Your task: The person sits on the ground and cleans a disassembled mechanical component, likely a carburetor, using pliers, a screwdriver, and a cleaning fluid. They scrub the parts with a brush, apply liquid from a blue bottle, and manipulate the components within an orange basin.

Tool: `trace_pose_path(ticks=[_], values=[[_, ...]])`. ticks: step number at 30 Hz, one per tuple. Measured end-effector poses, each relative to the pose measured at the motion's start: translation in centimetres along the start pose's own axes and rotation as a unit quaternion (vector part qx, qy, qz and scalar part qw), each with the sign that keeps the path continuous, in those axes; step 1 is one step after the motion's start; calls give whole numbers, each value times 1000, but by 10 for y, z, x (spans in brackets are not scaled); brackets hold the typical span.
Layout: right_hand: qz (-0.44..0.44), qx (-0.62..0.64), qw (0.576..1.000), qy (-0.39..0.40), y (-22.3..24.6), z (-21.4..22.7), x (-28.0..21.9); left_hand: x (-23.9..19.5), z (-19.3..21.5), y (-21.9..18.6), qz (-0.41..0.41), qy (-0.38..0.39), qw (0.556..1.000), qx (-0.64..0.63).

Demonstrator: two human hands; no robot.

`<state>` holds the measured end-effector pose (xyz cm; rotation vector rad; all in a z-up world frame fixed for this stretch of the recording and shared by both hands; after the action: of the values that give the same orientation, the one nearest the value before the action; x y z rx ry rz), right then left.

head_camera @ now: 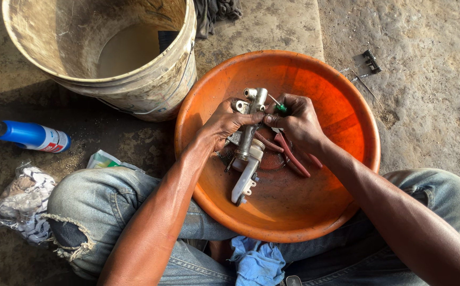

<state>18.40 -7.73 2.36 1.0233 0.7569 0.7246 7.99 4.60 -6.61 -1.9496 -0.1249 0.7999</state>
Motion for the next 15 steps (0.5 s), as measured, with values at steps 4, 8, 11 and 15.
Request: trace_pose_path(ticks=[4,8,11,15], values=[[13,-10,1000,-7,3,0,-1,7,4,-3,-25,3,999,34],[-1,-146,988,-52,10,20,4,4,8,-20,-45,27,999,-3],[26,-119,990,-77,23,35,5,-9,23,-35,-68,-26,997,-22],[-80,-307,946,-74,1,54,12,-20,9,-47,-50,37,978,-197]])
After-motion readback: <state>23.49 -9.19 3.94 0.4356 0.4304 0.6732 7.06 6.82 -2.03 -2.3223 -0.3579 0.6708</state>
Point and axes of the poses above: each hand's wrist, its own x-axis towards the middle knuckle, its own z-axis out of the back of the hand, y = z × x, the point moved 10 cm from there along x, towards the middle knuckle, and after that the axes turned 9 degrees about -x, right-handed, at the moved point
